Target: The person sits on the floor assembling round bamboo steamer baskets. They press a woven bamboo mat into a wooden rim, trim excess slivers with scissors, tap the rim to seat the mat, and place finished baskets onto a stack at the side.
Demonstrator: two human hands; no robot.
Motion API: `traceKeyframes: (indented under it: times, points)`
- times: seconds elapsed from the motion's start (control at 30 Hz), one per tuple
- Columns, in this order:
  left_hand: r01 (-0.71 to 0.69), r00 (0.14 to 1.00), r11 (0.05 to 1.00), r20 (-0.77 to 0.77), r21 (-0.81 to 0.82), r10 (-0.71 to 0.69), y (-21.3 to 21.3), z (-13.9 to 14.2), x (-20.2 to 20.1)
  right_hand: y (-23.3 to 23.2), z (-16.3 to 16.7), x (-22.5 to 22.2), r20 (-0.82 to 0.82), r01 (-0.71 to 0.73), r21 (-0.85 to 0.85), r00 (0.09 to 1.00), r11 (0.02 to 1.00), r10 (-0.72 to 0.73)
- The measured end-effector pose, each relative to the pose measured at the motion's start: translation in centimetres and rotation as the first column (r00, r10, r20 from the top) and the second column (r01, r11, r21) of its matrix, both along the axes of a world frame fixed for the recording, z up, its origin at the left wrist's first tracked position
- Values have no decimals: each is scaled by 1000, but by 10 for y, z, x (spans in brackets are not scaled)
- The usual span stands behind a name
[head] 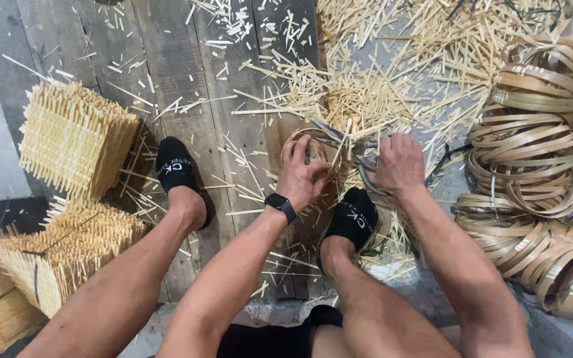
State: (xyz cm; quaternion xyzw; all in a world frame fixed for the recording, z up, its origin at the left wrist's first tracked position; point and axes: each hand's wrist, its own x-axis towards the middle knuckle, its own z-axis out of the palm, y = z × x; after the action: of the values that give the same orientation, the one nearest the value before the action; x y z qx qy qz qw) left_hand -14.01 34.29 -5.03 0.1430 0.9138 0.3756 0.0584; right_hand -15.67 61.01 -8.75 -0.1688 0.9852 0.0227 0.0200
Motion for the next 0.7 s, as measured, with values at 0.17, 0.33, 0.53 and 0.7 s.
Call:
traceKeyframes:
  times: [0.17,0.33,0.53,0.7]
  points:
    - [57,998,995,14,-81,-57,-11,3,-2,24,-2,-3,280,90,15,956,996,-90]
    - [-218,974,967,98,130,206,1,2,7,38,3,-2,121,51,-112,992,992,-37]
    - [10,998,1000,-66,-18,-11,-7,-3,-1,12,-6,-3,76,3,-74,997,997,3]
    - [-215,976,977,30,12,215,-10,3,6,18,-4,1,198,71,-113,979,991,-48]
